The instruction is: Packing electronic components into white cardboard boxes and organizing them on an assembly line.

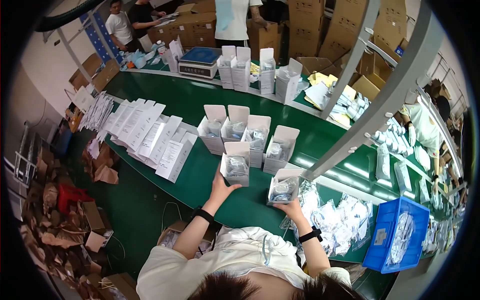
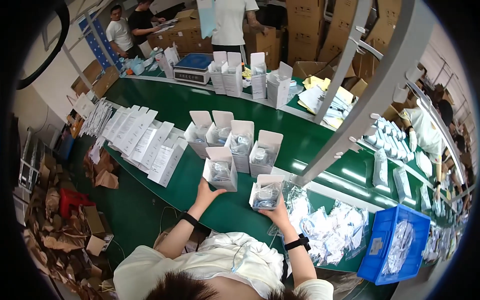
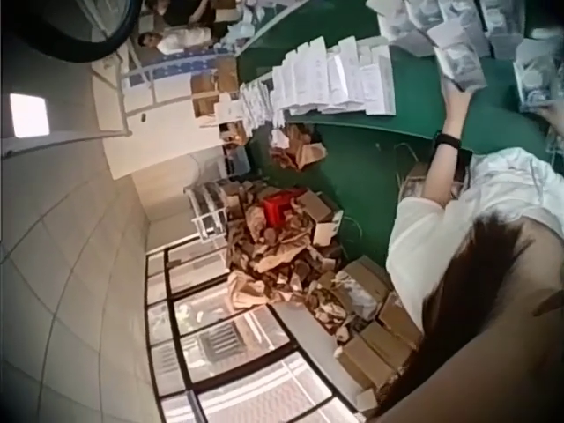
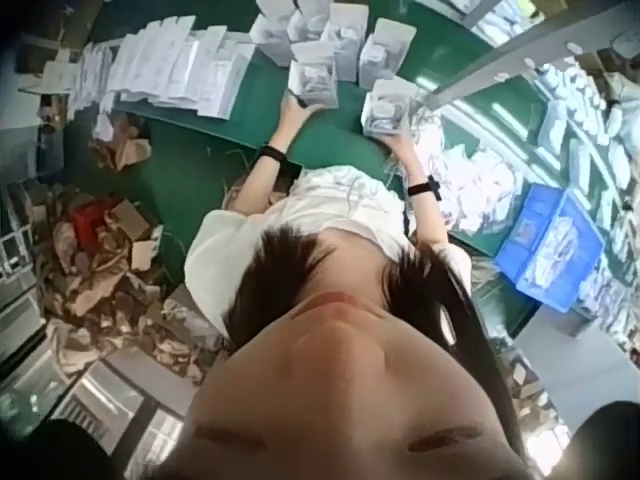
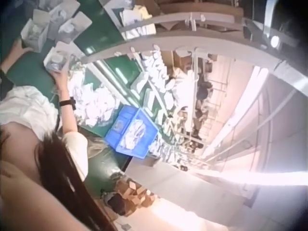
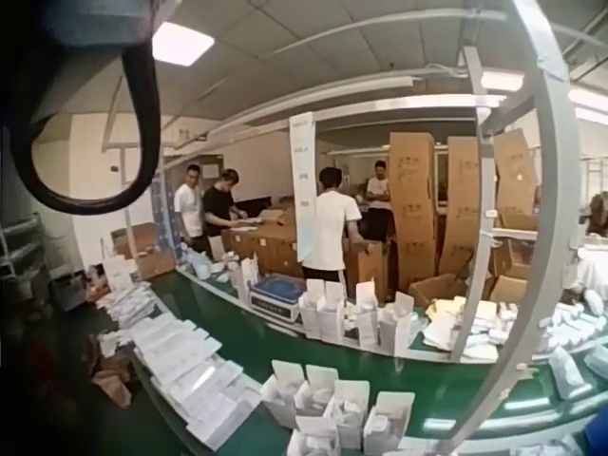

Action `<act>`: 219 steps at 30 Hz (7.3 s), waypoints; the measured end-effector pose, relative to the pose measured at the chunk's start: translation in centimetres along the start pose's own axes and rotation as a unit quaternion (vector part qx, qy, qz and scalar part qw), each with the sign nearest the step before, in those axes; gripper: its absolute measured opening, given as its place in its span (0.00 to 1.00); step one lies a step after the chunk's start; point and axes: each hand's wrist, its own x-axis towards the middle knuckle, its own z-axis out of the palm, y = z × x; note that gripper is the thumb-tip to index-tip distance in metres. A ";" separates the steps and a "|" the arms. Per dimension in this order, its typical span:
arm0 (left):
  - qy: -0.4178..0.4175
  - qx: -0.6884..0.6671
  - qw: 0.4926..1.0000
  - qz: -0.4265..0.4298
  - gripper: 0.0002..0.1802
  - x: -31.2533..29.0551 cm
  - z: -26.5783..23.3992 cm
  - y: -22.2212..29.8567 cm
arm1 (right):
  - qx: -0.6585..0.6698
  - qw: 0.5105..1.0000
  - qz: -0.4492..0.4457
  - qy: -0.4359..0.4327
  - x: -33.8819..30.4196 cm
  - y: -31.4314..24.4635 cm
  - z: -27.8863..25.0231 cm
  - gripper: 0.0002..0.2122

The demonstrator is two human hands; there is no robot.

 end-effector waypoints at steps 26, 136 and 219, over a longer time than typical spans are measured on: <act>0.144 0.517 0.839 -0.089 0.37 18.6 -25.4 -9.8 | 0.074 0.995 0.071 -0.015 3.0 -8.2 6.8 0.37; -0.279 -0.096 0.942 0.160 0.30 1.2 6.2 12.9 | -0.229 0.945 0.185 0.143 -0.8 4.1 -10.4 0.31; -0.152 -0.110 0.980 0.068 0.07 3.5 2.4 10.7 | -0.253 0.927 -0.266 0.074 1.7 -13.4 -5.0 0.10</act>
